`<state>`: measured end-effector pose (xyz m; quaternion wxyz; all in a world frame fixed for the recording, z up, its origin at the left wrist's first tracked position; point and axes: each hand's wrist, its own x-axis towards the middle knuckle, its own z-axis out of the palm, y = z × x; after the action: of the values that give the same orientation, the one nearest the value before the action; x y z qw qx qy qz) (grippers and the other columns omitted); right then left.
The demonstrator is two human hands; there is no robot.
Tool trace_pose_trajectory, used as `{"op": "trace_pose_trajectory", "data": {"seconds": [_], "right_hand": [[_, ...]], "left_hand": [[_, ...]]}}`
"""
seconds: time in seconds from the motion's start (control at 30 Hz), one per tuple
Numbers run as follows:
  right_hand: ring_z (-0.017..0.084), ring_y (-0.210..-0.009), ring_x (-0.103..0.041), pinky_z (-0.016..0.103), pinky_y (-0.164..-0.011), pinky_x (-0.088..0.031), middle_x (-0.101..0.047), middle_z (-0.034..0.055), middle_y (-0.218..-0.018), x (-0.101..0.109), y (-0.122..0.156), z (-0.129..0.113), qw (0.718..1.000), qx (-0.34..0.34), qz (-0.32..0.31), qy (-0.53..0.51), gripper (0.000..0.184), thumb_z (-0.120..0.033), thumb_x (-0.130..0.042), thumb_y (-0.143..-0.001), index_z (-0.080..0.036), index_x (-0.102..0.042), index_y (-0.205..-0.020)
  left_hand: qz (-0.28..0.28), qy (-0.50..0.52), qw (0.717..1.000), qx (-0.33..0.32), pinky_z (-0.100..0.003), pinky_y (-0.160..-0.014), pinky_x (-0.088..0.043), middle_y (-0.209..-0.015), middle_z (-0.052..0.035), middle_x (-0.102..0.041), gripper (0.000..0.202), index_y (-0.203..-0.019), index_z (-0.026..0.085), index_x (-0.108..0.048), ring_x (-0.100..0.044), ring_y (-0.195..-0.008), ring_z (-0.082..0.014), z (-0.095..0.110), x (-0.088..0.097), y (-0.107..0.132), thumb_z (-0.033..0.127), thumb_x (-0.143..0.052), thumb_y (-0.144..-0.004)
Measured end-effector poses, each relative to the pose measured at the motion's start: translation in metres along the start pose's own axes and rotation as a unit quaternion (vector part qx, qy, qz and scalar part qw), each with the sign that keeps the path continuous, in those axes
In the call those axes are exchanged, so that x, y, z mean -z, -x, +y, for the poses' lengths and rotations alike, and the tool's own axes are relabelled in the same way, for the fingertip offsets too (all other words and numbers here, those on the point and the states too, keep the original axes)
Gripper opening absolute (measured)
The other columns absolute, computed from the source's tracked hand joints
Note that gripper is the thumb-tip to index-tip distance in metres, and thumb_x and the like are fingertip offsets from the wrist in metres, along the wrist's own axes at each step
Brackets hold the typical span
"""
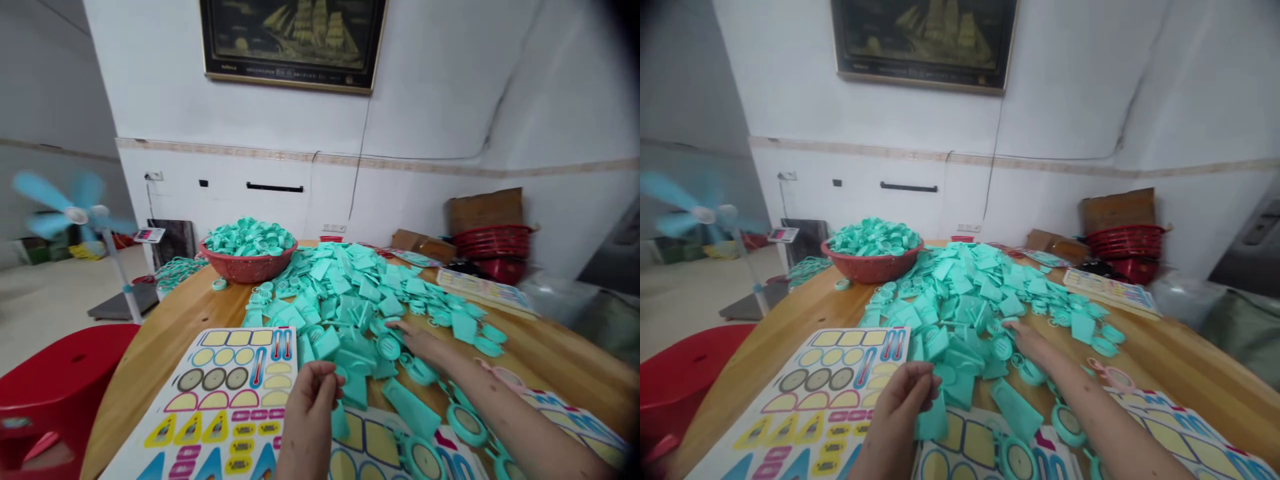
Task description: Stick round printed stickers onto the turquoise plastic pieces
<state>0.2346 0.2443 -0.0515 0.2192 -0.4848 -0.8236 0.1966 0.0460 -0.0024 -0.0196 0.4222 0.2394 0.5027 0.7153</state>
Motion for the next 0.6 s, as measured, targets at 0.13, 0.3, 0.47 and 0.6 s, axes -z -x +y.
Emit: {"op": "trace_pose_trajectory", "data": {"seconds": [0.13,0.3,0.47,0.6], "right_hand": [[0.021,-0.11,-0.056,0.044,-0.095,-0.044,-0.058,0.0073,-0.121,0.038,0.032,-0.001,1.0,-0.014,0.022,-0.009,0.024,-0.023,-0.051,-0.093,-0.018,-0.058,-0.114],[0.018,-0.093,-0.062,0.038,-0.08,-0.052,-0.062,0.0068,-0.111,0.06,0.077,0.002,0.998,-0.064,0.029,0.003,0.025,-0.028,-0.053,-0.091,-0.016,-0.057,-0.114],[0.018,-0.091,-0.061,0.038,-0.082,-0.051,-0.064,0.0043,-0.102,0.036,0.09,-0.026,0.996,-0.065,-0.001,0.055,0.019,-0.03,-0.056,-0.089,-0.014,-0.062,-0.1],[0.021,-0.101,-0.058,0.043,-0.085,-0.049,-0.056,0.0075,-0.119,0.008,0.079,-0.06,0.992,-0.086,0.002,0.097,0.034,-0.029,-0.058,-0.088,-0.018,-0.054,-0.119]], "left_hand": [[0.004,0.001,1.0,-0.016,-0.024,-0.058,-0.042,-0.068,-0.0038,-0.068,0.034,-0.08,0.016,-0.061,-0.058,-0.059,-0.0126,-0.002,0.0,-0.003,0.041,-0.071,-0.06],[-0.003,0.002,1.0,-0.03,-0.024,-0.057,-0.042,-0.067,-0.0032,-0.067,0.033,-0.079,0.016,-0.061,-0.058,-0.058,-0.0124,0.004,0.0,0.0,0.04,-0.072,-0.059],[-0.021,0.002,0.999,-0.026,-0.024,-0.058,-0.043,-0.067,-0.003,-0.067,0.034,-0.08,0.016,-0.061,-0.058,-0.059,-0.0126,0.002,-0.002,0.002,0.04,-0.072,-0.059],[-0.044,-0.002,0.999,-0.018,-0.023,-0.056,-0.041,-0.064,-0.0024,-0.066,0.035,-0.079,0.015,-0.06,-0.057,-0.057,-0.0118,-0.005,-0.003,0.001,0.04,-0.073,-0.057]]}}
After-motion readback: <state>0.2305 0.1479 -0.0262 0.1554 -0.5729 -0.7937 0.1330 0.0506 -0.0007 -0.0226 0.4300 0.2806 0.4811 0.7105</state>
